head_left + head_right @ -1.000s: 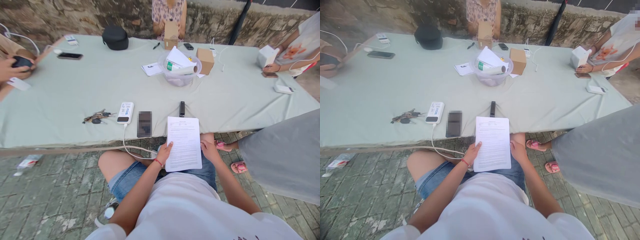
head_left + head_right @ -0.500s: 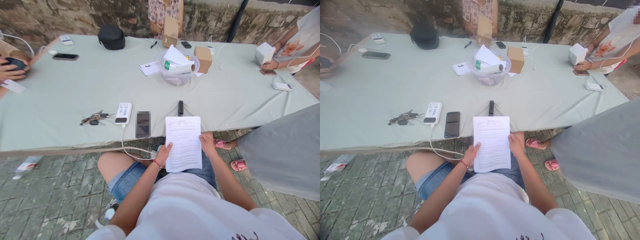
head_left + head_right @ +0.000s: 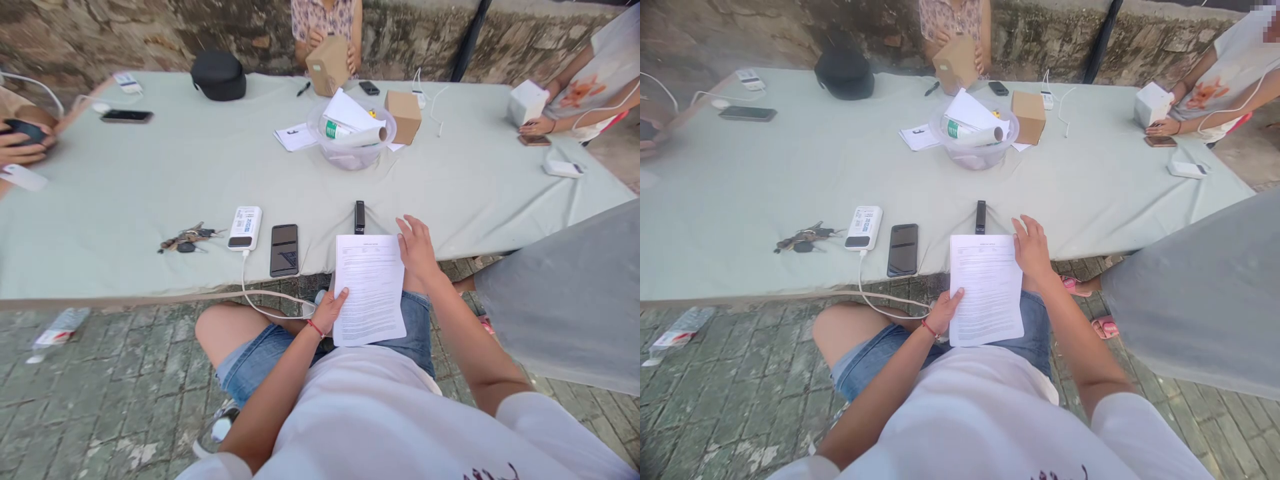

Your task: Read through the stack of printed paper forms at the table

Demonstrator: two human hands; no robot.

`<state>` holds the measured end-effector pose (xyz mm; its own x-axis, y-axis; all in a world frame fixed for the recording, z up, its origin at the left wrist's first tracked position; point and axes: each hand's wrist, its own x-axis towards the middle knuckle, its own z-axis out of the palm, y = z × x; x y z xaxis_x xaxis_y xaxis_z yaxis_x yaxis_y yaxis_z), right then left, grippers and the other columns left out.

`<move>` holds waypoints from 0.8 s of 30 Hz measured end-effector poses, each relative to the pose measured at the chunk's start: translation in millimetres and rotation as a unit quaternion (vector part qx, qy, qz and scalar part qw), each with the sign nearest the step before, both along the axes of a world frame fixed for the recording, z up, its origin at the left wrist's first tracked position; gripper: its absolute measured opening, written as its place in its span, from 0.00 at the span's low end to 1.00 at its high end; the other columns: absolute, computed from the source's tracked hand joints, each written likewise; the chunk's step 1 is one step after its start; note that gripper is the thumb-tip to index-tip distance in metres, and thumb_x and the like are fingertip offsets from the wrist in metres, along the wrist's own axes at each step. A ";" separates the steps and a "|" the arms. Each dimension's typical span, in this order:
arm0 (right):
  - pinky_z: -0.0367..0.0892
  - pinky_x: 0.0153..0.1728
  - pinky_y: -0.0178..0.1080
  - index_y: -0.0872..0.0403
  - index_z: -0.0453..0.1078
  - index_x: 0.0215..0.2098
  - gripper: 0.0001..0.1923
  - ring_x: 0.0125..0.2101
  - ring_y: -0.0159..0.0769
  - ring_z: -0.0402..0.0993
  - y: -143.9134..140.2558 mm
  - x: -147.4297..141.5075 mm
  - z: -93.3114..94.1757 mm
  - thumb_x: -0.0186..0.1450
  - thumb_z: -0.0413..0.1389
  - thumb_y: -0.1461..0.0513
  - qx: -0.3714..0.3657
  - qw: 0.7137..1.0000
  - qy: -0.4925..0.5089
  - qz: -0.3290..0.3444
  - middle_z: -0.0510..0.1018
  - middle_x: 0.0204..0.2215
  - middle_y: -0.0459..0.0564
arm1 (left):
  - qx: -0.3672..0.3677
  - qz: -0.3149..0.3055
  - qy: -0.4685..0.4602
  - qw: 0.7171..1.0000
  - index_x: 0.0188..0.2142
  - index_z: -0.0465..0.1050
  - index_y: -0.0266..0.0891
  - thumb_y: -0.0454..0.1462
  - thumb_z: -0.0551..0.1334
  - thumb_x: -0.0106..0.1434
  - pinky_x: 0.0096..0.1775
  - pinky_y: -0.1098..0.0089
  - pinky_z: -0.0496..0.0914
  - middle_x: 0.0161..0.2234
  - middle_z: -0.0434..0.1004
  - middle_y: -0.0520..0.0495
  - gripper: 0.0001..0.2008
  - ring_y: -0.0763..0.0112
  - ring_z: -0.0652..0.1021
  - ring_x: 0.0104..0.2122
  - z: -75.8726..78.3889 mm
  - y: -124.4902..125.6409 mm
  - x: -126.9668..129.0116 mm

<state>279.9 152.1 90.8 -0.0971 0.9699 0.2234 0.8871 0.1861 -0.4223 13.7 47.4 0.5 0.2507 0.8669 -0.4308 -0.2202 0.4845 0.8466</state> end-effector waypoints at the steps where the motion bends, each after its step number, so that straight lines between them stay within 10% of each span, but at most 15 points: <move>1: 0.50 0.71 0.65 0.53 0.68 0.67 0.25 0.72 0.56 0.53 5.9 -0.8 4.0 0.76 0.42 0.59 -0.020 0.999 -0.030 0.028 0.65 0.70 0.60 | 0.000 0.000 -0.003 1.000 0.39 0.83 0.38 0.66 0.71 0.53 0.55 0.44 0.74 0.42 0.87 0.38 0.34 0.44 0.84 0.44 0.5 0.0 0.4; 24: 0.59 0.66 0.55 0.56 0.64 0.70 0.26 0.67 0.51 0.63 12.0 -22.3 -27.7 0.76 0.42 0.64 -0.141 0.971 -0.163 0.103 0.69 0.68 0.60 | -0.004 -0.001 0.069 0.998 0.37 0.81 0.35 0.70 0.64 0.56 0.46 0.54 0.75 0.36 0.85 0.36 0.38 0.50 0.82 0.39 -14.4 1.7 -2.0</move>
